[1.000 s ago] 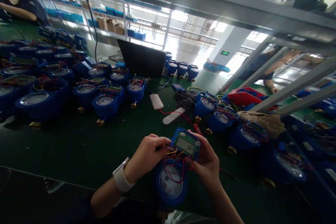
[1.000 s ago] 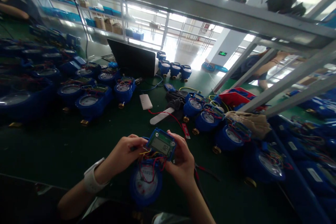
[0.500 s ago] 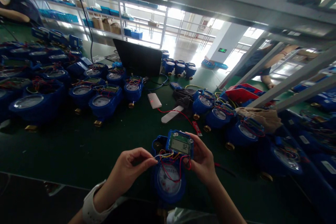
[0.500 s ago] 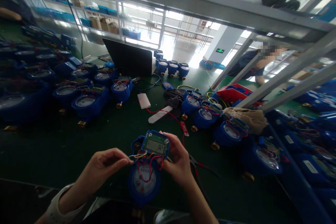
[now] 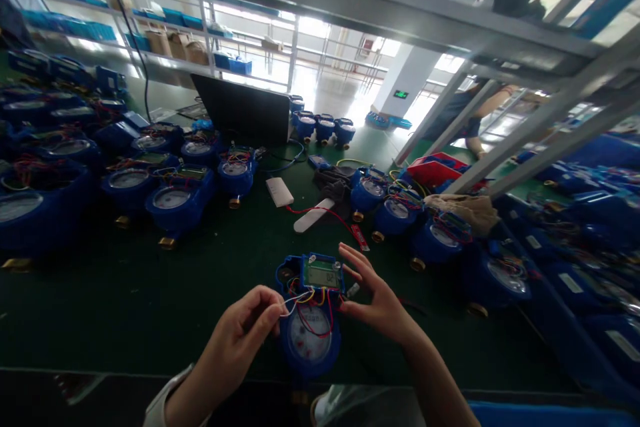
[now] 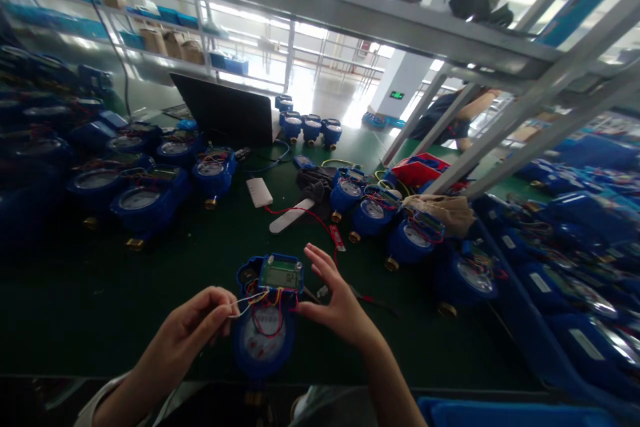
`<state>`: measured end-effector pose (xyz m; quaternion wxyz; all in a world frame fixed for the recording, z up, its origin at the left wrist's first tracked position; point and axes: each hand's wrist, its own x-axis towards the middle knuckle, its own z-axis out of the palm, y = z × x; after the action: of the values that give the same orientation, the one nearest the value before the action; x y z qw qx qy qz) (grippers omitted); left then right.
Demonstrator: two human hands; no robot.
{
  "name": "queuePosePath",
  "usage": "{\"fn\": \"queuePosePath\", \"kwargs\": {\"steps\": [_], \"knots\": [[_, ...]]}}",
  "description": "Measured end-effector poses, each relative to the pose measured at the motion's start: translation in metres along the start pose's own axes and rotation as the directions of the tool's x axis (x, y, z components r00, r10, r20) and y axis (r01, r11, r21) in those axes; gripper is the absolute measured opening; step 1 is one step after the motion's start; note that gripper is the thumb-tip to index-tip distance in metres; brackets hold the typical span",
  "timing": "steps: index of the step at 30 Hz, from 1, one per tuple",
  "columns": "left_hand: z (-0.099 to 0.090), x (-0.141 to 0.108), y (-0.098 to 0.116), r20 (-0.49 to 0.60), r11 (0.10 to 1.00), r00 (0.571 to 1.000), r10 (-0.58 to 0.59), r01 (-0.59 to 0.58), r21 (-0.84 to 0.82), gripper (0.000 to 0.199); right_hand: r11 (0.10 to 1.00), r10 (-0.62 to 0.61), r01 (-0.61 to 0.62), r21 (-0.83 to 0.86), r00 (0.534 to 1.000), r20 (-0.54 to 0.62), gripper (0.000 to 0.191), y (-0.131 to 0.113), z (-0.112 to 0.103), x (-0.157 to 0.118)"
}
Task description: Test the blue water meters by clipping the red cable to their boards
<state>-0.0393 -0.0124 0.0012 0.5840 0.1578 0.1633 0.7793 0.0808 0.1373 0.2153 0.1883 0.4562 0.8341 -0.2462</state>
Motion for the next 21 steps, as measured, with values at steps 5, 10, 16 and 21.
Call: {"fn": "queuePosePath", "kwargs": {"steps": [5, 10, 16, 21], "knots": [[0.0, -0.005, -0.013, 0.02, 0.997, 0.997, 0.075, -0.074, -0.028, 0.03, 0.81, 0.413, -0.447, -0.378, 0.894, -0.173, 0.107, 0.009, -0.049, -0.037], [0.001, -0.01, -0.016, -0.023, 0.997, 1.0, -0.006, 0.004, -0.075, 0.032, 0.384, 0.747, -0.665, -0.64, 0.632, -0.209, 0.119, 0.012, -0.061, -0.054], [0.004, -0.02, -0.024, 0.058, 0.994, 0.998, 0.011, -0.004, -0.114, 0.019, 0.328, 0.737, -0.639, -0.696, 0.633, -0.235, 0.071, 0.012, -0.064, -0.065], [0.003, -0.017, -0.023, 0.112, 0.983, 0.993, 0.026, -0.005, -0.184, 0.019, 0.608, 0.54, -0.524, -0.597, 0.823, -0.174, 0.08, -0.018, -0.043, -0.086]]}}
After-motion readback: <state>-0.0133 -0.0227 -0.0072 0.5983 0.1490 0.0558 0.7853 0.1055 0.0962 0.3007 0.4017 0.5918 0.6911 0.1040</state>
